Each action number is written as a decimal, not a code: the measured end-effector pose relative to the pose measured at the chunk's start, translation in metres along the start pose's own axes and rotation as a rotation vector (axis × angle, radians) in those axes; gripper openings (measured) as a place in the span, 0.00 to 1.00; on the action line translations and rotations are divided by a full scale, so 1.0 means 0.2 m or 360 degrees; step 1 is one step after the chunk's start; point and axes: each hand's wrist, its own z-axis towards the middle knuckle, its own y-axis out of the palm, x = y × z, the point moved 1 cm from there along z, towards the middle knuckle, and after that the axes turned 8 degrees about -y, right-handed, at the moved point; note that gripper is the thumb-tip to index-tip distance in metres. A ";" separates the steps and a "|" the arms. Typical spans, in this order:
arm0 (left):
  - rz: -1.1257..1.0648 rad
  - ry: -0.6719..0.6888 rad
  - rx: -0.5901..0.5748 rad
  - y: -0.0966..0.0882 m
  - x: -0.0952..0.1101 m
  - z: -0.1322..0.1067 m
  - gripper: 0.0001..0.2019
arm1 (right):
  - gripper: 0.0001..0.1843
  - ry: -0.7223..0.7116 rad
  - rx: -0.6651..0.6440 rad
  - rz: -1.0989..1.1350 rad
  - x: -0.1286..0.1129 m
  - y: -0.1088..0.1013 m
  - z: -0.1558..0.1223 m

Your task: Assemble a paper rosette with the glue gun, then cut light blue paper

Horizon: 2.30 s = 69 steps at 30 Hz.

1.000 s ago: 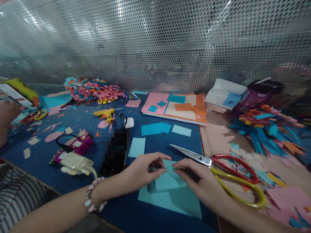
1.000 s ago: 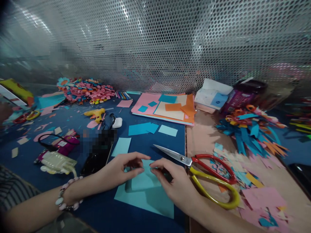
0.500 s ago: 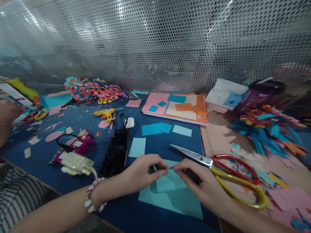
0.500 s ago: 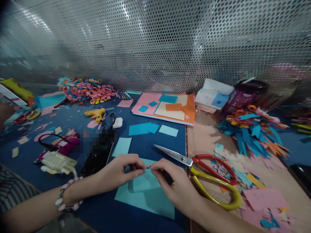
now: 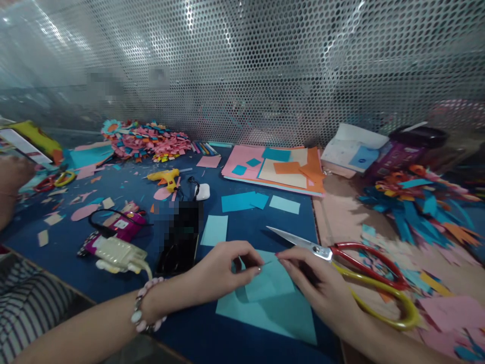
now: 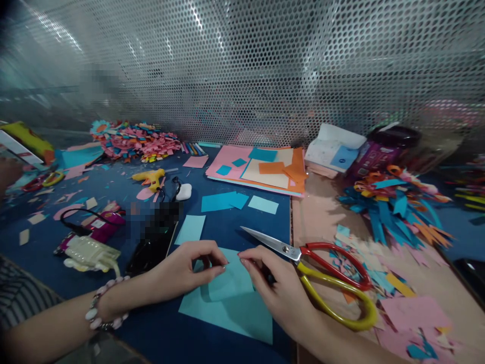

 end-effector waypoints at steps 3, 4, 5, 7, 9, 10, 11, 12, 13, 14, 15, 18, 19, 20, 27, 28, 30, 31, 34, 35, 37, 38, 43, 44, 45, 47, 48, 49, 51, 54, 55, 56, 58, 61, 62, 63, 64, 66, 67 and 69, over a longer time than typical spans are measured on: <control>-0.0032 -0.0031 -0.0006 0.00 0.00 0.00 0.06 | 0.09 0.0036 0.0010 -0.0023 0.00 0.00 0.00; -0.0042 -0.0047 -0.0010 0.00 0.00 0.00 0.06 | 0.09 0.0049 0.0009 -0.0019 0.00 -0.01 0.00; -0.0052 -0.0059 -0.0011 0.00 0.00 0.00 0.06 | 0.09 0.0064 0.0004 -0.0009 0.00 -0.01 0.00; -0.0079 -0.0072 -0.0005 0.00 0.00 0.00 0.06 | 0.10 0.0101 -0.0033 0.0015 -0.01 -0.01 0.00; -0.0136 -0.0067 0.0031 0.00 0.00 0.00 0.06 | 0.14 0.0139 -0.0092 0.0050 -0.01 0.00 0.00; -0.0179 -0.0069 0.0060 0.00 0.00 0.00 0.06 | 0.16 0.0168 -0.0114 0.0079 -0.02 0.00 0.00; -0.0232 -0.0077 0.0095 0.00 0.00 0.00 0.06 | 0.17 0.0208 -0.0116 0.0129 -0.02 0.01 0.01; -0.0289 -0.0090 0.0129 0.00 0.00 0.00 0.06 | 0.19 0.0265 -0.0099 0.0210 -0.03 0.02 0.02; -0.0349 -0.0103 0.0157 0.00 -0.01 0.01 0.06 | 0.20 0.0337 -0.0066 0.0319 -0.03 0.03 0.03; -0.0405 -0.0118 0.0176 0.00 -0.01 0.01 0.07 | 0.21 0.0418 -0.0031 0.0435 -0.04 0.04 0.04; -0.0452 -0.0131 0.0186 0.00 -0.01 0.01 0.07 | 0.21 0.0499 -0.0003 0.0530 -0.04 0.05 0.05; -0.0527 -0.0145 0.0222 0.00 -0.01 0.01 0.09 | 0.16 0.0666 0.0013 0.0567 -0.06 0.06 0.08; -0.0530 -0.0152 0.0248 0.01 -0.01 0.01 0.09 | 0.15 0.0697 0.0018 0.0505 -0.06 0.06 0.08; -0.0531 -0.0158 0.0272 0.01 -0.01 0.00 0.09 | 0.16 0.0718 0.0033 0.0443 -0.07 0.05 0.08; -0.0443 -0.0181 0.0209 0.02 -0.03 0.01 0.09 | 0.17 0.0759 -0.0117 0.0335 -0.10 0.02 0.10; -0.0421 -0.0191 0.0182 0.02 -0.03 0.01 0.09 | 0.18 0.0744 -0.0165 0.0301 -0.10 0.02 0.11; -0.0397 -0.0218 0.0135 0.02 -0.02 0.01 0.08 | 0.18 0.0706 -0.0201 0.0274 -0.11 0.02 0.12; -0.0395 -0.0228 0.0120 0.02 -0.01 0.01 0.08 | 0.18 0.0686 -0.0186 0.0291 -0.11 0.02 0.12; -0.0420 -0.0226 0.0100 0.02 -0.01 0.01 0.08 | 0.18 0.0642 -0.0143 0.0398 -0.11 0.01 0.12; -0.0418 -0.0223 0.0089 0.02 -0.01 0.01 0.08 | 0.18 0.0633 -0.0157 0.0424 -0.10 0.01 0.11; -0.0371 -0.0223 0.0058 0.03 -0.02 0.01 0.09 | 0.18 0.0620 -0.0204 0.0421 -0.09 0.01 0.10; -0.0336 -0.0228 0.0044 0.03 -0.02 0.01 0.09 | 0.17 0.0619 -0.0215 0.0401 -0.09 0.01 0.10; -0.0270 -0.0269 0.0007 0.03 -0.03 0.01 0.10 | 0.16 0.0662 -0.0223 0.0369 -0.08 0.01 0.09; -0.0266 -0.0271 0.0000 0.03 -0.03 0.01 0.10 | 0.16 0.0669 -0.0234 0.0370 -0.08 0.01 0.09; -0.0261 -0.0273 -0.0009 0.03 -0.03 0.01 0.10 | 0.16 0.0667 -0.0249 0.0363 -0.08 0.01 0.09; -0.0259 -0.0280 -0.0026 0.03 -0.03 0.01 0.10 | 0.16 0.0635 -0.0271 0.0319 -0.08 0.01 0.09; -0.0260 -0.0286 -0.0034 0.03 -0.02 0.01 0.10 | 0.17 0.0612 -0.0284 0.0290 -0.08 0.01 0.08; -0.0260 -0.0289 -0.0041 0.04 -0.02 0.00 0.10 | 0.17 0.0591 -0.0297 0.0260 -0.08 0.01 0.08; -0.0249 -0.0289 -0.0053 0.04 -0.02 0.00 0.10 | 0.18 0.0565 -0.0317 0.0219 -0.08 0.01 0.07; -0.0230 -0.0255 -0.0073 0.04 -0.02 0.00 0.10 | 0.19 0.0551 -0.0333 0.0209 -0.08 0.00 0.07; -0.0233 -0.0239 -0.0082 0.04 -0.02 0.00 0.10 | 0.20 0.0543 -0.0332 0.0221 -0.08 0.00 0.06; -0.0238 -0.0224 -0.0089 0.04 -0.02 0.00 0.11 | 0.20 0.0530 -0.0328 0.0242 -0.08 0.00 0.06; -0.0257 -0.0201 -0.0092 0.04 -0.02 0.00 0.11 | 0.21 0.0503 -0.0315 0.0306 -0.08 0.00 0.06; -0.0274 -0.0178 -0.0076 0.04 -0.02 0.00 0.09 | 0.22 0.0418 -0.0305 0.0341 -0.08 0.00 0.06; -0.0275 -0.0168 -0.0070 0.04 -0.02 0.00 0.09 | 0.22 0.0381 -0.0293 0.0314 -0.08 0.00 0.05; -0.0279 -0.0159 -0.0071 0.04 -0.01 0.00 0.08 | 0.22 0.0345 -0.0278 0.0279 -0.08 0.00 0.05; -0.0286 -0.0151 -0.0079 0.03 -0.01 0.00 0.09 | 0.21 0.0316 -0.0260 0.0246 -0.08 0.00 0.05; -0.0302 -0.0126 -0.0103 0.03 -0.01 0.00 0.09 | 0.19 0.0299 -0.0233 0.0208 -0.08 0.01 0.04; -0.0304 -0.0109 -0.0110 0.03 -0.01 0.00 0.09 | 0.18 0.0300 -0.0231 0.0207 -0.08 0.01 0.04; -0.0297 -0.0080 -0.0100 0.03 0.00 0.00 0.08 | 0.17 0.0304 -0.0259 0.0226 -0.08 0.01 0.03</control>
